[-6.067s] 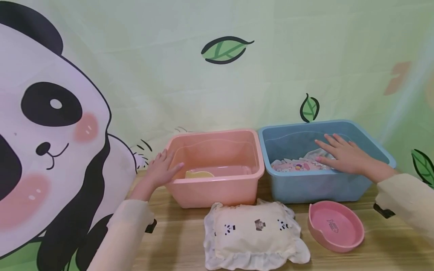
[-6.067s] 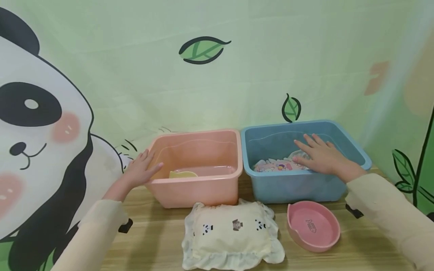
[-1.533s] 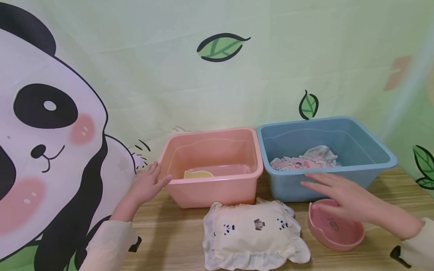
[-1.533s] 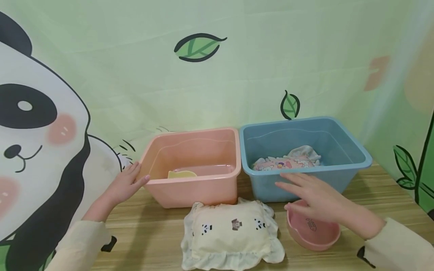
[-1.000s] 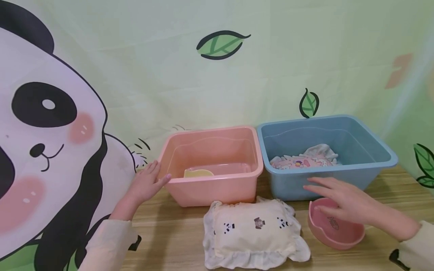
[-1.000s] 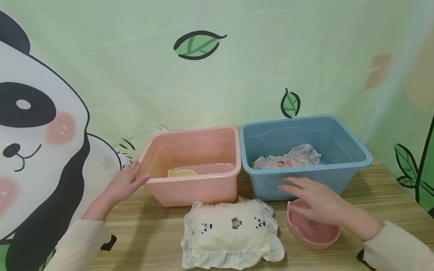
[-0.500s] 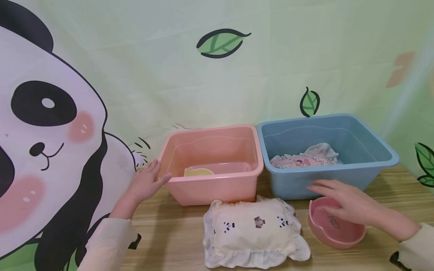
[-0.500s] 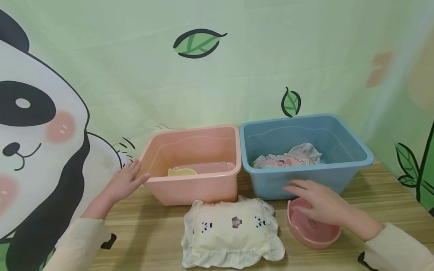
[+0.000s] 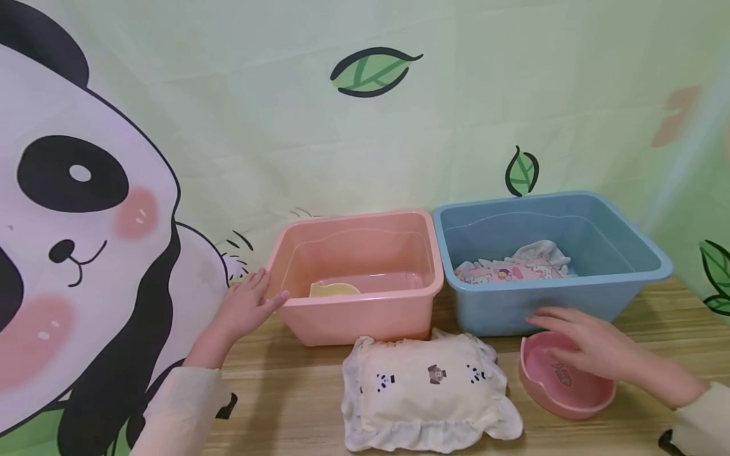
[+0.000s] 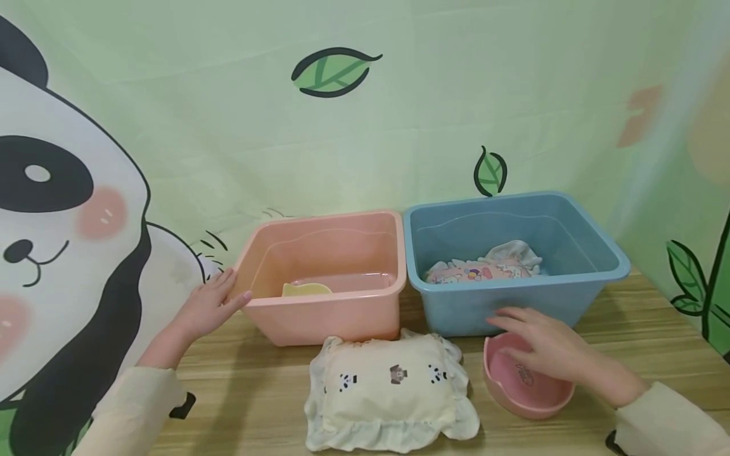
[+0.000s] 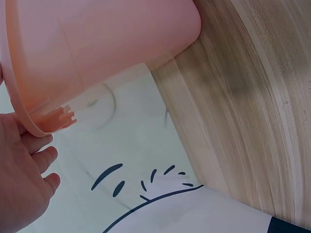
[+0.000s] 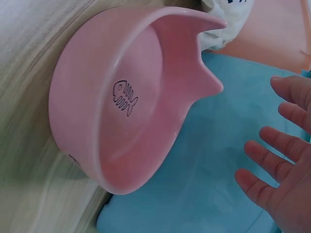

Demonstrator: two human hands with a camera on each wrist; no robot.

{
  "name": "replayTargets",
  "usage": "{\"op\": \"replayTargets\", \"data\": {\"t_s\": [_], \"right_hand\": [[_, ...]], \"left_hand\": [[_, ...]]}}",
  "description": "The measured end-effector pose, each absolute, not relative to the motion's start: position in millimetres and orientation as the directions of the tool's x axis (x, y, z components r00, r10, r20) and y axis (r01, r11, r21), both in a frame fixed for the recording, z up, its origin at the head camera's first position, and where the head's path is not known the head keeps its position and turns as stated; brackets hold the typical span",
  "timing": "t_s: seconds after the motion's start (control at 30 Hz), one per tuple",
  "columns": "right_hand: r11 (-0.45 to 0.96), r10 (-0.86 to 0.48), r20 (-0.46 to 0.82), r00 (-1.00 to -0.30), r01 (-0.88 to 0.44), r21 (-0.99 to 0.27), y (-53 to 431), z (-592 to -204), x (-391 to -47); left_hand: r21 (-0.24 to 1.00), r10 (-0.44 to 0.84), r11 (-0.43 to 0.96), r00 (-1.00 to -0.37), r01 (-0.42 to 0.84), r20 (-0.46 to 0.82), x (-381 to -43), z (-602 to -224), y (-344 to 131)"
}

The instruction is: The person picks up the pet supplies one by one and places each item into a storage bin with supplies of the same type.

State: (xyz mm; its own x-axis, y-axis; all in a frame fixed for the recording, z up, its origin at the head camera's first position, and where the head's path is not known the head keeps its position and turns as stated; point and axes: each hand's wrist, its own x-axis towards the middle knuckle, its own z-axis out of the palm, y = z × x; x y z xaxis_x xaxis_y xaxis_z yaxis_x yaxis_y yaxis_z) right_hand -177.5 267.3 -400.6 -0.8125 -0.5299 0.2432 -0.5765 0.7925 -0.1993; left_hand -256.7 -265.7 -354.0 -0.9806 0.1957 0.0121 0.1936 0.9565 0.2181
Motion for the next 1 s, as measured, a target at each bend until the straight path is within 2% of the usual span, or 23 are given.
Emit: {"op": "replayTargets", "data": {"t_s": [0.47, 0.67, 0.9, 1.0], "right_hand": [[0.799, -0.525, 0.253, -0.813, -0.573, -0.184, 280, -418, -185], [0.796, -0.526, 0.298, -0.797, -0.585, -0.158, 284, -425, -186], [0.82, -0.493, 0.238, -0.837, -0.538, -0.194, 287, -429, -187], [0.823, -0.487, 0.255, -0.835, -0.537, -0.188, 290, -434, -188]], "left_hand": [[0.213, 0.199, 0.957, -0.98, 0.197, 0.015, -257, -353, -265], [0.208, 0.2, 0.958, -0.98, 0.199, 0.02, -257, -353, -265], [0.212, 0.196, 0.957, -0.98, 0.196, 0.021, -257, -354, -266], [0.214, 0.195, 0.957, -0.981, 0.195, 0.021, -257, -354, -266]]}}
